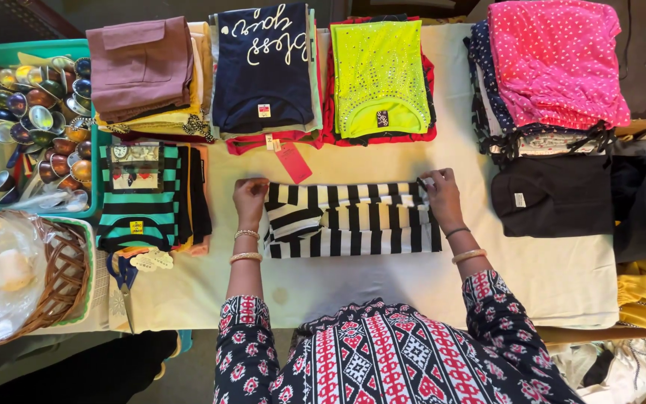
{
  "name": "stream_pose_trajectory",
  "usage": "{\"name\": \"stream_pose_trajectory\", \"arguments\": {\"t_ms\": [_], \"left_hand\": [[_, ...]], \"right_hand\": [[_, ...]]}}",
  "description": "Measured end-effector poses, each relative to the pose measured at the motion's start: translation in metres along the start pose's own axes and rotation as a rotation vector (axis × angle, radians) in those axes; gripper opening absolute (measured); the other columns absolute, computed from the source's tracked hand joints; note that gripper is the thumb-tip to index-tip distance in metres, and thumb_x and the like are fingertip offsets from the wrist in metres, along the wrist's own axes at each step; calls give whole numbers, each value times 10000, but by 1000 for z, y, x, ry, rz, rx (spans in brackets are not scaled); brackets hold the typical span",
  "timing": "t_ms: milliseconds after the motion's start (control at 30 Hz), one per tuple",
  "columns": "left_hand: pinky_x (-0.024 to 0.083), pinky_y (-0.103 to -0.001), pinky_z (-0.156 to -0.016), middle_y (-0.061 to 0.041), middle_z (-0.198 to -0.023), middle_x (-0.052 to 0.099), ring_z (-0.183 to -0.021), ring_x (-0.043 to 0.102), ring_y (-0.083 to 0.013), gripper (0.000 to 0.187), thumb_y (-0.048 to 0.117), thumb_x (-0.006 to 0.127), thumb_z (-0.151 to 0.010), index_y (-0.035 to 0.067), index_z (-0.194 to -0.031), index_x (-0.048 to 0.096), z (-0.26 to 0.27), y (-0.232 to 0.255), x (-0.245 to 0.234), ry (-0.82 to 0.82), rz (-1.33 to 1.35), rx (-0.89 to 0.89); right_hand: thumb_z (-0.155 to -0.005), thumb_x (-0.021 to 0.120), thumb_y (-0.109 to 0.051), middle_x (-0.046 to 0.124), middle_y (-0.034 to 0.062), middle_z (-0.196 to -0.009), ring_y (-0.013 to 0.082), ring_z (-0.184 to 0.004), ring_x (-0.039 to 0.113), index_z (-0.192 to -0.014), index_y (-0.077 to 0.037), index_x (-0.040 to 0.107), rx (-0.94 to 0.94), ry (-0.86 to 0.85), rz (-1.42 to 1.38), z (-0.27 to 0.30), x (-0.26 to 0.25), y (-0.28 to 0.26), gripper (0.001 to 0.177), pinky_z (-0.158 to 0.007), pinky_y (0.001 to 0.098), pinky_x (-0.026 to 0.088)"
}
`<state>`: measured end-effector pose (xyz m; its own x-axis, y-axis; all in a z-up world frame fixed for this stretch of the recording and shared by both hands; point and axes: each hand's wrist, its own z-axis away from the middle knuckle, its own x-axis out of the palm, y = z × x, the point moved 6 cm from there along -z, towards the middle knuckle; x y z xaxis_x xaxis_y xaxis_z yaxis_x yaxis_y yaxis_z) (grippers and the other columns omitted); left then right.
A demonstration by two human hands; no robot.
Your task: The person folds a green and black striped shirt on a table covered with various items. They then retrieve a black and white striped shirt from a box, fold it, and place it on the table. The person continues to fold the black and white striped shirt multiple times.
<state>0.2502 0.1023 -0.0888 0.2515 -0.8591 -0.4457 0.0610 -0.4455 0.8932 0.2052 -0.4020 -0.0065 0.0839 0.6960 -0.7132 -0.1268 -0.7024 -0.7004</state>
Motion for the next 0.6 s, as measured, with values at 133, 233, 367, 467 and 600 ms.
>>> {"name": "stream_pose_trajectory", "arguments": {"t_ms": [133,233,367,467,600], "left_hand": [[533,-329,-786,-36,-1002,596,-816,625,-182,139,111,794,-866,122,-1004,785,6,16,0,12,-40,-44],[426,-514,-951,-126,-1122,583,-1097,552,-330,444,187,847,-731,132,-1151,716,21,78,-4,35,-456,269],[349,-555,-1089,-153,-1428,517,-1330,443,-406,549,206,735,-875,191,-1404,589,42,92,15,-158,-624,559],[360,-553,-1063,-126,-1392,541,-1292,474,-393,541,207,731,-873,190,-1397,598,37,70,19,-224,-645,484],[407,-520,-1032,-90,-1190,598,-1157,497,-385,436,277,803,-812,198,-1219,665,15,22,18,-256,-603,161]], "right_hand": [[-927,636,26,556,141,-1211,327,-1082,586,-1144,-113,718,-71,32,81,1,-1,-16,270,-882,380,551],[-926,668,-90,555,160,-1291,367,-1181,528,-1228,-103,679,-240,47,198,10,1,-40,302,-978,453,481],[-930,663,-195,560,150,-1367,356,-1276,505,-1346,-108,629,-544,-76,379,14,19,-41,426,-1079,500,393],[-966,654,-193,583,116,-1359,325,-1293,517,-1331,-136,636,-408,-82,347,-3,20,-4,369,-1100,465,416],[-930,725,-255,618,140,-1264,348,-1153,588,-1250,-116,648,-190,-142,105,-13,13,3,357,-993,421,503]]}}
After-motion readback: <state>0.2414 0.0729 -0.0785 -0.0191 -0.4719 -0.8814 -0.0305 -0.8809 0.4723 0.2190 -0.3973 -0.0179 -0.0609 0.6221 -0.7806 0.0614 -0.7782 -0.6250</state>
